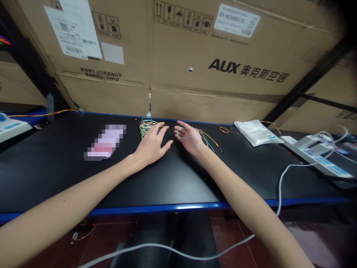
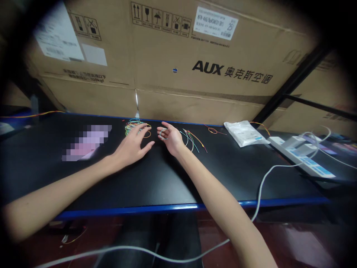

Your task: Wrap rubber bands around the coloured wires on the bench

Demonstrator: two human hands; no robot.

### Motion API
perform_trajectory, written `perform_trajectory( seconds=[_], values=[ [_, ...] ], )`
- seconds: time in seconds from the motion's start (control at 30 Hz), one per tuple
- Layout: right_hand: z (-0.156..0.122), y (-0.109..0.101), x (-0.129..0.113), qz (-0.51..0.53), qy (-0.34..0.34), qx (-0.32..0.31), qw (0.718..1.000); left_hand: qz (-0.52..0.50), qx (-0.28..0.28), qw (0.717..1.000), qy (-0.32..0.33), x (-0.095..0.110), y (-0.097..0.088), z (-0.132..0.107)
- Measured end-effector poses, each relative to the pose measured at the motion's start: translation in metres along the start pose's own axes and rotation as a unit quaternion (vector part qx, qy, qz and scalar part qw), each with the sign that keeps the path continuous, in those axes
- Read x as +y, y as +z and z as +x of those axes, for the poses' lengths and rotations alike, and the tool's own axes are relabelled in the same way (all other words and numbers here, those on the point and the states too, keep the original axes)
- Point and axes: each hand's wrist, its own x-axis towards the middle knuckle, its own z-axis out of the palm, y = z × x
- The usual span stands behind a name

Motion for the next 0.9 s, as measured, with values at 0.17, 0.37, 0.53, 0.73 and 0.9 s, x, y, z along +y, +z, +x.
perform_trajectory(
  seconds=[0.17,0.37,0.53,0.73,0.9],
  values=[
    [-0.003,0.006,0.015,-0.031,-0.009,-0.019,0.999,-0.002,-0.001,1.0,0.021,0.003,-0.002,0.0],
    [-0.008,0.011,0.029,-0.094,-0.026,-0.05,0.994,-0.019,-0.01,1.0,0.015,0.003,-0.003,0.001],
    [-0.008,0.01,0.033,-0.115,-0.026,-0.048,0.992,-0.051,-0.004,0.998,0.025,0.001,0.0,0.001],
    [-0.004,0.007,0.034,-0.133,-0.03,-0.073,0.988,-0.102,-0.005,0.995,-0.007,-0.001,0.004,0.001],
    [-0.003,0.006,0.032,-0.168,-0.035,-0.094,0.981,-0.075,0.003,0.995,-0.058,-0.007,0.004,0.005]
  ],
)
